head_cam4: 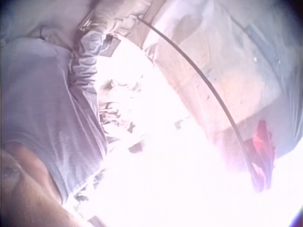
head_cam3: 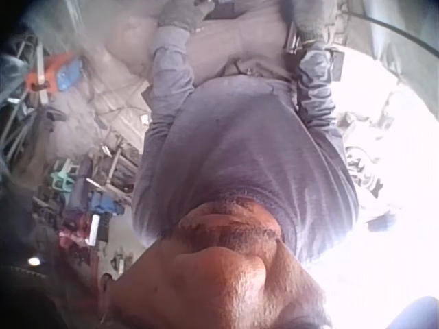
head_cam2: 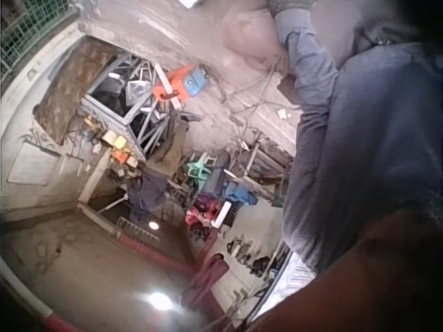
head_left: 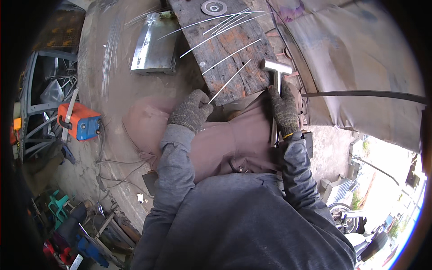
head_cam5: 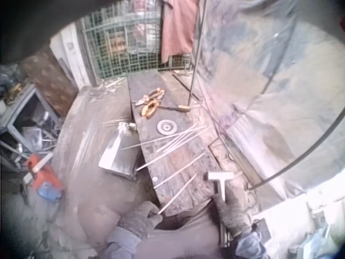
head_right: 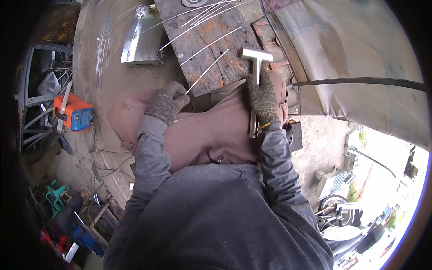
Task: Hammering the ends of thin metal rods against a wooden block.
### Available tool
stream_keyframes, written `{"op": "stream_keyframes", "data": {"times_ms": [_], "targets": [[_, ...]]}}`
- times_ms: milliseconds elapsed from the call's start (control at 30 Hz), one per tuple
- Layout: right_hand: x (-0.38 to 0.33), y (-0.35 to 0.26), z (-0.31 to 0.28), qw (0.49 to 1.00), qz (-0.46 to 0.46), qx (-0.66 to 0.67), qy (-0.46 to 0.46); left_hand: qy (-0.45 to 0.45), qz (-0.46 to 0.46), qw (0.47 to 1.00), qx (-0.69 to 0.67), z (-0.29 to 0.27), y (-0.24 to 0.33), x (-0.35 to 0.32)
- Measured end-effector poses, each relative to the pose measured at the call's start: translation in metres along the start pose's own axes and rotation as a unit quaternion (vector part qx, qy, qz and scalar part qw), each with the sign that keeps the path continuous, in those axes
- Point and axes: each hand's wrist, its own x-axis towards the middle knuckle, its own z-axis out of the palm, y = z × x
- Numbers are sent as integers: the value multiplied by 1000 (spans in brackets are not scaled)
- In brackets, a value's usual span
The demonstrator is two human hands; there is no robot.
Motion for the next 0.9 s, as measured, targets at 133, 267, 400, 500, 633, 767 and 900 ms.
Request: {"op": "stream_keyframes", "data": {"times_ms": [133,267,400,500,633,767,900], "targets": [[-1,1,6,1000,-20,14,3,5,15,999,50,2,-15,0],[1,8,9,999,-40,-4,8,-26,63,992,105,10,-29,-1],[0,3,9,997,-39,-60,23,3,165,978,130,23,-44,2],[-1,8,14,996,-18,64,61,-14,91,989,115,25,-30,2],[-7,-16,5,929,149,334,-46,-58,14,991,119,18,-30,-2],[-7,-19,-5,751,209,614,-125,-62,174,975,122,18,-54,3],[-12,0,-15,677,256,644,-246,-46,343,925,158,15,-48,4]]}}
